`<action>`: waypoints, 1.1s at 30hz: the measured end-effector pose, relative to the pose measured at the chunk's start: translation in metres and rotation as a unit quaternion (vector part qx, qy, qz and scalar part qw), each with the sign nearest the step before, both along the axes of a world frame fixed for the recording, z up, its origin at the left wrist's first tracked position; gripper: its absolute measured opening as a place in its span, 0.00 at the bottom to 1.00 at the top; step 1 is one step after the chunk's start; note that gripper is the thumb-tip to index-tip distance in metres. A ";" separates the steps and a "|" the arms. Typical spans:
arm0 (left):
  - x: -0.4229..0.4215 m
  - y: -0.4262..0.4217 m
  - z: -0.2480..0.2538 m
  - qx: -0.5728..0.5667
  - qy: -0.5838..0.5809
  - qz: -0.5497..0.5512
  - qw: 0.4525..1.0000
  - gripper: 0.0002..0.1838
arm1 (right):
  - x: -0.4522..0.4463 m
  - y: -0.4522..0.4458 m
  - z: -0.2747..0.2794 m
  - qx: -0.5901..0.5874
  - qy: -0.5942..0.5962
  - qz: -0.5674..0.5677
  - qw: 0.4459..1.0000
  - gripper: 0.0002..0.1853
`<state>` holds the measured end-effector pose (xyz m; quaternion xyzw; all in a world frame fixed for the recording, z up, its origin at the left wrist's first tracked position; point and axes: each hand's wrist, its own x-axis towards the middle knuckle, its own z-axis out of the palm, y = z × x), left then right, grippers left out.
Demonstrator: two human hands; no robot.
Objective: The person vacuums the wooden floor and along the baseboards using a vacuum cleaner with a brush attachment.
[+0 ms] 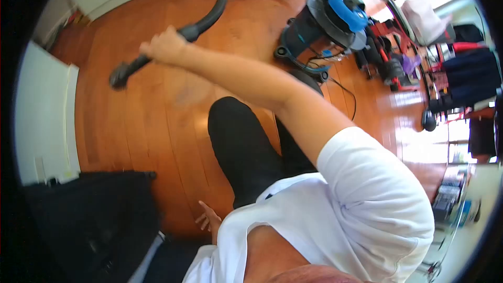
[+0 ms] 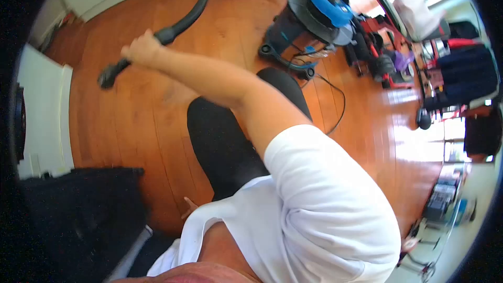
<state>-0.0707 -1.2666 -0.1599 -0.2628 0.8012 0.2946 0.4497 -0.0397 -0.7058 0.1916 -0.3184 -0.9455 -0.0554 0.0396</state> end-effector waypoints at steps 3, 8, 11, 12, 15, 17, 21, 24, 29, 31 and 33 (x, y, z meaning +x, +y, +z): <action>-0.008 0.002 -0.002 -0.003 0.002 -0.026 1.000 0.65 | 0.028 -0.020 -0.044 -0.051 0.016 0.033 0.998 0.09; -0.012 0.000 -0.010 -0.018 0.015 -0.065 0.998 0.64 | 0.089 -0.026 -0.100 -0.048 -0.101 0.166 0.980 0.03; -0.019 0.002 -0.014 -0.022 0.025 -0.082 0.996 0.63 | 0.139 -0.023 -0.127 0.047 -0.104 0.181 0.977 0.04; -0.023 0.002 -0.013 -0.024 0.028 -0.087 0.995 0.62 | 0.160 -0.020 -0.147 0.058 -0.039 0.182 0.981 0.04; -0.032 -0.003 -0.006 -0.051 0.038 -0.095 0.993 0.62 | 0.234 -0.030 -0.187 0.069 0.094 0.128 0.985 0.05; -0.038 -0.005 0.002 -0.079 0.045 -0.086 0.992 0.61 | 0.261 -0.037 -0.207 0.061 0.146 0.068 0.985 0.06; -0.057 0.028 -0.001 -0.190 0.098 -0.156 0.964 0.60 | 0.276 -0.036 -0.240 -0.023 0.202 -0.017 0.979 0.10; -0.028 0.149 0.045 0.119 0.477 -0.551 0.674 0.41 | 0.268 -0.040 -0.248 -0.008 0.201 -0.070 0.977 0.15; 0.099 0.309 0.154 0.330 -0.011 -0.506 0.797 0.27 | 0.262 -0.040 -0.222 -0.045 0.181 -0.084 0.979 0.13; 0.138 0.340 0.172 0.406 0.310 -0.627 0.589 0.30 | 0.258 -0.033 -0.214 -0.035 0.209 -0.058 0.976 0.12; 0.156 0.370 0.171 0.418 0.450 -0.661 0.431 0.33 | 0.257 -0.019 -0.207 -0.030 0.174 -0.011 0.984 0.13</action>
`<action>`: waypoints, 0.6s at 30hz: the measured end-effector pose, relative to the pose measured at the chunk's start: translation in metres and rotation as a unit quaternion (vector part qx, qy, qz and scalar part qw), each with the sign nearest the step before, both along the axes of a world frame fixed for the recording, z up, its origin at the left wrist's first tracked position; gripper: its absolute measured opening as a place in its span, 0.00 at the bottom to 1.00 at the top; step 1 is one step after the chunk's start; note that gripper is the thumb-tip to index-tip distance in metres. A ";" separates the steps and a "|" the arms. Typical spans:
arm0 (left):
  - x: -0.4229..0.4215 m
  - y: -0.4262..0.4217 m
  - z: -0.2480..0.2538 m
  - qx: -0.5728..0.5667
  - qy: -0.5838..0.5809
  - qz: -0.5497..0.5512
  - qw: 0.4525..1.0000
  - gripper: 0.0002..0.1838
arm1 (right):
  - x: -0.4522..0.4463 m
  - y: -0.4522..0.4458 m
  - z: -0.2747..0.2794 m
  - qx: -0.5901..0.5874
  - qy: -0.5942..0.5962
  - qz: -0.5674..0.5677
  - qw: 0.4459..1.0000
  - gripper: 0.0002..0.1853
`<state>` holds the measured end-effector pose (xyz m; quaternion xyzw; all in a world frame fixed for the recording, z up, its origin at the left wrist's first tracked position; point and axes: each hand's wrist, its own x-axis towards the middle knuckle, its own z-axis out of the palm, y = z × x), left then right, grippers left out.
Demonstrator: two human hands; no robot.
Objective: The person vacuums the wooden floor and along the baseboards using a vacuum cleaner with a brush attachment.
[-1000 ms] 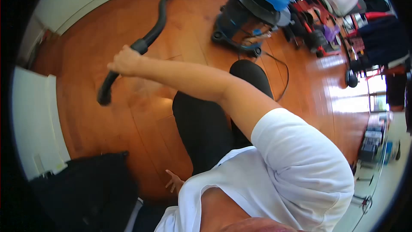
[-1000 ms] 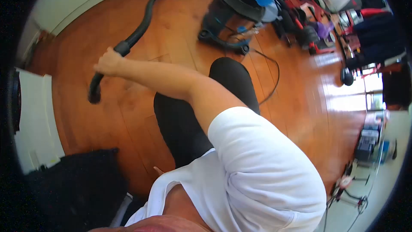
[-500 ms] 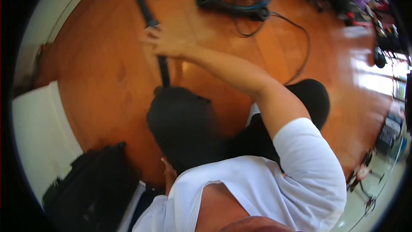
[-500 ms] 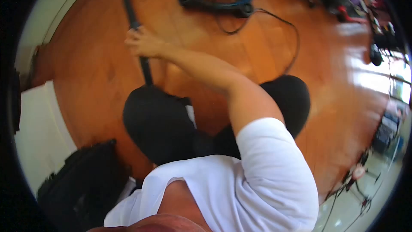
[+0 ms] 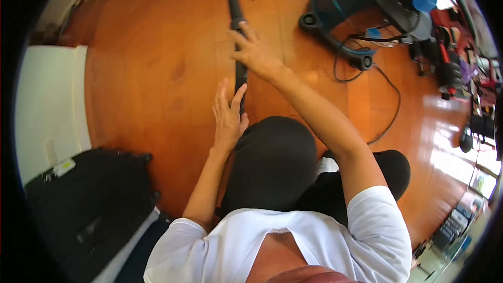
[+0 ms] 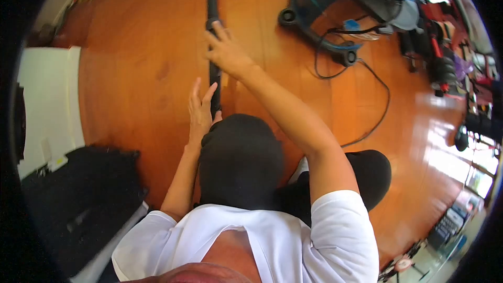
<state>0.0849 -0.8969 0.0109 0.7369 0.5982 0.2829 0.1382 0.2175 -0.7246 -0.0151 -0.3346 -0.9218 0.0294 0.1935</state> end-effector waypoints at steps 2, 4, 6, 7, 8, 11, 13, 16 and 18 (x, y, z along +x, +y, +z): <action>0.001 0.033 -0.010 -0.013 0.028 -0.041 0.999 0.36 | 0.003 0.009 0.013 0.003 -0.013 0.052 0.999 0.17; -0.014 0.060 -0.035 -0.193 -0.181 -0.103 0.959 0.35 | -0.004 0.009 0.022 -0.080 0.032 0.030 0.996 0.21; -0.015 0.085 -0.048 -0.200 -0.300 -0.133 0.923 0.34 | 0.027 0.013 0.050 -0.079 0.024 -0.006 0.997 0.24; -0.022 0.088 -0.052 -0.208 -0.312 -0.097 0.922 0.33 | 0.037 0.015 0.076 -0.048 0.005 -0.013 0.999 0.25; -0.028 0.091 -0.054 -0.215 -0.323 -0.060 0.920 0.32 | 0.048 0.018 0.105 -0.015 -0.012 -0.018 1.000 0.27; -0.037 0.095 -0.057 -0.210 -0.404 0.013 0.890 0.31 | 0.107 0.038 0.191 0.243 -0.006 -0.083 0.967 0.25; -0.053 0.106 -0.097 -0.200 -0.487 0.015 0.850 0.31 | 0.166 0.077 0.246 0.354 0.023 -0.108 0.929 0.13; -0.069 0.108 -0.111 -0.224 -0.570 -0.009 0.790 0.31 | 0.253 0.112 0.304 0.319 -0.029 -0.352 0.880 0.22; -0.070 0.108 -0.104 -0.192 -0.498 -0.031 0.845 0.32 | 0.302 0.139 0.317 0.185 -0.127 -0.442 0.869 0.24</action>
